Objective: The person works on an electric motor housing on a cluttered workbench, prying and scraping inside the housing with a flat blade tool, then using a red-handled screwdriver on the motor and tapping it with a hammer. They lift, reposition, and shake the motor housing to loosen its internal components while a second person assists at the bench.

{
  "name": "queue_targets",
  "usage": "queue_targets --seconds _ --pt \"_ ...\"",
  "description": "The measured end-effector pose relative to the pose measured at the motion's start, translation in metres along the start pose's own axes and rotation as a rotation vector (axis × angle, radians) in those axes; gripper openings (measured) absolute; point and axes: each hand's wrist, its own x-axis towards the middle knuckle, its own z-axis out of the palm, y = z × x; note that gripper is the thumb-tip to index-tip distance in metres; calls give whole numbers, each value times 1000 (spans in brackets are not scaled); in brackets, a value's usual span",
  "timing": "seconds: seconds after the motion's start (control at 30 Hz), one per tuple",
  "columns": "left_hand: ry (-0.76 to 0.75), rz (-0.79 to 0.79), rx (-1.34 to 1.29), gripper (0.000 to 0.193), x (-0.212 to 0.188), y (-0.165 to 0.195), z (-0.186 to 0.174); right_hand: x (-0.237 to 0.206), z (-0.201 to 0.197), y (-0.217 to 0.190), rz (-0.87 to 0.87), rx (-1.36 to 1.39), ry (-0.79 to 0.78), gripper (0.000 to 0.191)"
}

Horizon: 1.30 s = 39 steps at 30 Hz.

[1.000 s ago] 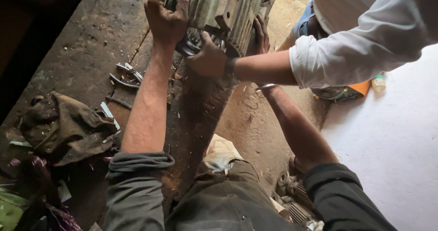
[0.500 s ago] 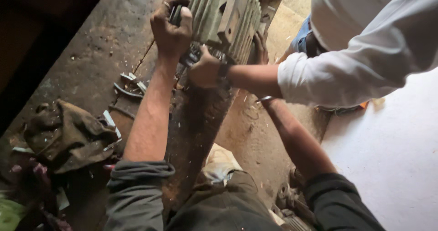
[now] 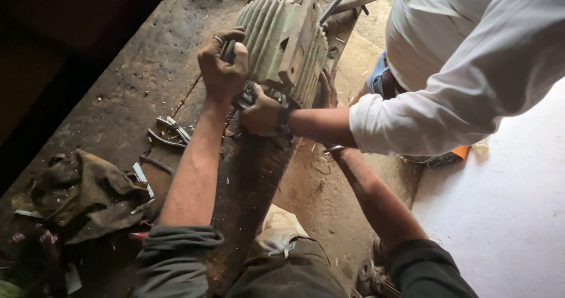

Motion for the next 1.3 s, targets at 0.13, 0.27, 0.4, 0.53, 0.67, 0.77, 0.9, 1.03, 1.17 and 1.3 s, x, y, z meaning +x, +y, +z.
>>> queue_targets --seconds 0.13,0.27,0.4,0.53,0.67,0.77,0.9,1.03,1.17,1.3 --pt "4 -11 -30 20 -2 -2 2 2 -6 -9 -26 608 -92 65" --pt "9 -43 -5 21 0 -6 2 2 -13 -9 43 1623 -259 45" --pt "15 -17 -38 22 3 -9 -1 2 -20 2 1426 2704 -621 64" --pt "22 -17 -49 21 3 -8 -1 0 -24 15 1856 2765 -614 66" --pt "28 -25 -17 21 2 -7 1 -2 -28 17 1880 2865 -875 65" --pt "22 -3 -19 20 2 -5 1 1 -34 10 1923 2857 -813 59" --pt "12 -3 -27 21 3 -5 0 10 -46 -1 1947 2831 -848 65" --pt "16 -27 -31 21 3 -8 0 11 -53 -9 2013 2715 -418 75" --pt "30 -29 -29 22 2 -12 -1 0 -48 -8 1915 2827 -714 77" --pt "29 -83 -84 20 2 -14 -2 -10 -36 7 1837 2882 -891 84"
